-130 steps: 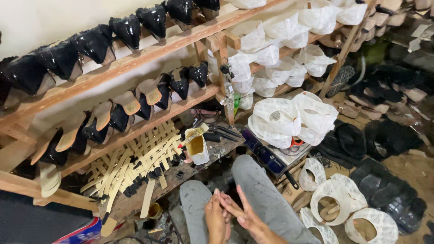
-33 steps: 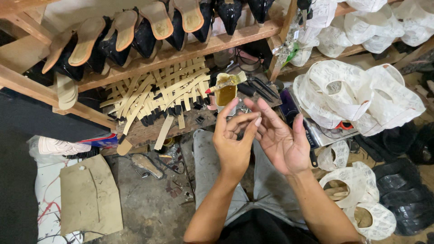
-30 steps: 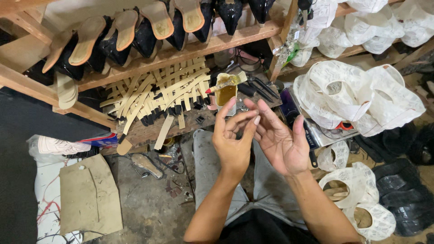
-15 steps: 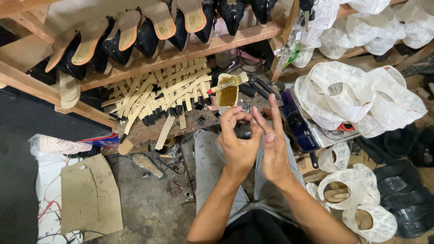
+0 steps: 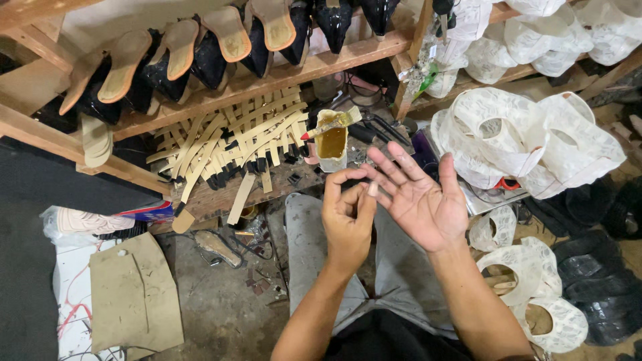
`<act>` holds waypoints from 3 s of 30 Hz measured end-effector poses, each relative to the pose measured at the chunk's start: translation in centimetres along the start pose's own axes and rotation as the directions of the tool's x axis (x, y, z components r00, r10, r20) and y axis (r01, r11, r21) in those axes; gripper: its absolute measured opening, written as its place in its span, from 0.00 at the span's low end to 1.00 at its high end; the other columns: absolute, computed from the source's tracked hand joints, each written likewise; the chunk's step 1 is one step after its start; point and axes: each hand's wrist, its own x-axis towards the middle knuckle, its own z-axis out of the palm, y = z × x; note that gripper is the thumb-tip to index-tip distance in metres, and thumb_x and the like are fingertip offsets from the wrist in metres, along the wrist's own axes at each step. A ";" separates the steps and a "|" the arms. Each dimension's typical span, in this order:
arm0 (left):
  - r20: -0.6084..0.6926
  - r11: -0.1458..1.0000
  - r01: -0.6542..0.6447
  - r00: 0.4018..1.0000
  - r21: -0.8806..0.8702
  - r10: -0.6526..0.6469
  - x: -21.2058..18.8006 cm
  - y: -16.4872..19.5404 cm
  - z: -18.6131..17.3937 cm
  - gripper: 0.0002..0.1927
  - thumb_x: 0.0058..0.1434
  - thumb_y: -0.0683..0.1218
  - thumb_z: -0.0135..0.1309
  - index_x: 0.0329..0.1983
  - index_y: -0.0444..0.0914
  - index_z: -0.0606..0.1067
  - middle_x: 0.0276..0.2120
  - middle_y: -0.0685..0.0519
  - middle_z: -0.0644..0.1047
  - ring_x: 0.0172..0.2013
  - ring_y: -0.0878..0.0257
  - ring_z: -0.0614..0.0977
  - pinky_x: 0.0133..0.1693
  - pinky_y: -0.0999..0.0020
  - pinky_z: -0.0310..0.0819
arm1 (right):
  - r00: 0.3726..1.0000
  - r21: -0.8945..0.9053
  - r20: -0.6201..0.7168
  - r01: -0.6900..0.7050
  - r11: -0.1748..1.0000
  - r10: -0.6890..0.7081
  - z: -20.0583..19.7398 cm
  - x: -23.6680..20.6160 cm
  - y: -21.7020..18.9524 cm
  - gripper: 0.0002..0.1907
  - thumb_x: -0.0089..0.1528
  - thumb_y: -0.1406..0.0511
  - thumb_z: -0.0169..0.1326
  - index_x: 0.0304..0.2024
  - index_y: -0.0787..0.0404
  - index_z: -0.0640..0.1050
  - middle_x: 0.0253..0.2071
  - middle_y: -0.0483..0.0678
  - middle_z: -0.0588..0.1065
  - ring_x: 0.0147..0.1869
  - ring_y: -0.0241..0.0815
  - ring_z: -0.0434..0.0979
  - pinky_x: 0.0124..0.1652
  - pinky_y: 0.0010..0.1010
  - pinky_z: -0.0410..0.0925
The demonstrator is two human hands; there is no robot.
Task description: The person sits on the floor of a shoe workshop, occasionally picks up flat insole/sole blanks and places them on a wooden rack beside shelves of shoe lasts. Much of the time the person sits with hands idle or rubbing their hands together.
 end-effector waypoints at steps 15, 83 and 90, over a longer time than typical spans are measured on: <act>-0.084 0.907 -0.267 0.947 0.326 0.309 1.1 2.6 1.4 0.33 0.66 0.32 0.60 0.72 0.29 0.61 0.46 0.46 0.84 0.50 0.62 0.84 0.58 0.68 0.78 | 0.967 -0.558 0.222 0.230 0.797 -0.123 0.7 -0.9 1.0 0.47 0.70 0.36 0.23 0.75 0.64 0.61 0.79 0.60 0.58 0.82 0.54 0.57 0.79 0.49 0.47; -0.376 0.608 0.195 0.908 0.770 0.186 -7.3 -10.3 -17.1 0.10 0.64 0.40 0.57 0.49 0.39 0.81 0.20 0.53 0.68 0.27 0.60 0.67 0.36 0.65 0.65 | 0.815 -0.916 0.319 0.136 -0.377 -0.483 -16.6 -2.6 3.9 0.21 0.70 0.67 0.47 0.65 0.64 0.68 0.32 0.47 0.69 0.33 0.35 0.67 0.36 0.26 0.64; -0.222 0.805 0.065 0.971 0.590 0.084 -8.2 -7.4 -11.9 0.10 0.65 0.39 0.56 0.48 0.36 0.82 0.35 0.50 0.78 0.33 0.61 0.78 0.36 0.69 0.73 | 0.920 -0.956 -0.020 -0.132 -0.264 -0.390 -15.1 -3.0 5.4 0.26 0.69 0.62 0.52 0.70 0.55 0.70 0.26 0.56 0.64 0.29 0.41 0.59 0.32 0.31 0.59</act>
